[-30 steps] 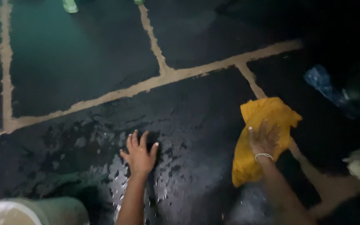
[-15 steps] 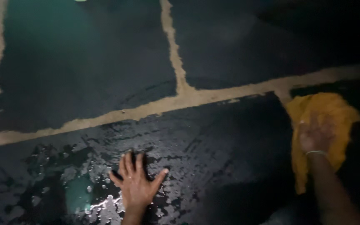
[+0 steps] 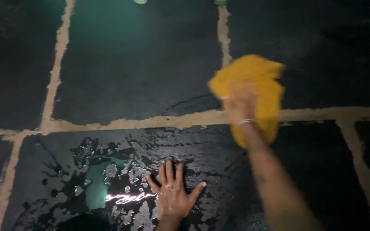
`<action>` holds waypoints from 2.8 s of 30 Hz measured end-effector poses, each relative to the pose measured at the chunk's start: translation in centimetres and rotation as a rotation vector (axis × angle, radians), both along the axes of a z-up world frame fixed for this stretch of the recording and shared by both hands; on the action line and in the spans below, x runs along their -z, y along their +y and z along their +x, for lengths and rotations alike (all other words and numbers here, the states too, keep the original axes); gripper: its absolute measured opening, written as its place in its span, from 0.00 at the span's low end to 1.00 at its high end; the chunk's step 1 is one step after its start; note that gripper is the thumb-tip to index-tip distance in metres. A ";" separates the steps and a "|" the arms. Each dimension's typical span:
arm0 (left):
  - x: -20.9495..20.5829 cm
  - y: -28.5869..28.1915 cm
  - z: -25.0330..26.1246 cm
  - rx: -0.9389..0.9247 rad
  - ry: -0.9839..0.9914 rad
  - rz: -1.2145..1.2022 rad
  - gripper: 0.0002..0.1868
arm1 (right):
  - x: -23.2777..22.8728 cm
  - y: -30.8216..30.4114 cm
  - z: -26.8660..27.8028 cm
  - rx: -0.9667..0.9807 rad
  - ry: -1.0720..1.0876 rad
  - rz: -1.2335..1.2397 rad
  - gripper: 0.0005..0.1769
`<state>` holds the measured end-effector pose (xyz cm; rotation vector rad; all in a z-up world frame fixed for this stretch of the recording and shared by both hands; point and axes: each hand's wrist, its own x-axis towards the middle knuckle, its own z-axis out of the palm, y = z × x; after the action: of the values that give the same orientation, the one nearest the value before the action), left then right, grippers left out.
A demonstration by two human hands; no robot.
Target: The person cleans the floor by hand using a cloth and a bucket of water.
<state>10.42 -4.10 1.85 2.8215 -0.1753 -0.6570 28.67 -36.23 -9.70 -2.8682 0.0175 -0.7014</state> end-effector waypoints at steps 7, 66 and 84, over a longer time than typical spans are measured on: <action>0.0 0.3 -0.2 -0.039 -0.095 -0.069 0.51 | -7.9 21.6 -4.5 -0.349 0.284 0.090 0.31; -3.4 5.4 -8.5 0.181 0.522 0.299 0.92 | -12.5 11.6 -24.8 0.163 -0.002 1.924 0.31; -4.1 4.9 -8.2 0.205 0.528 0.346 0.93 | 0.2 -15.2 -24.7 0.370 0.065 -0.520 0.39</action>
<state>2.22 0.83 5.92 2.8345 -0.2767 -1.5817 3.95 -51.45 -9.85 -3.4324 0.4497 -0.7685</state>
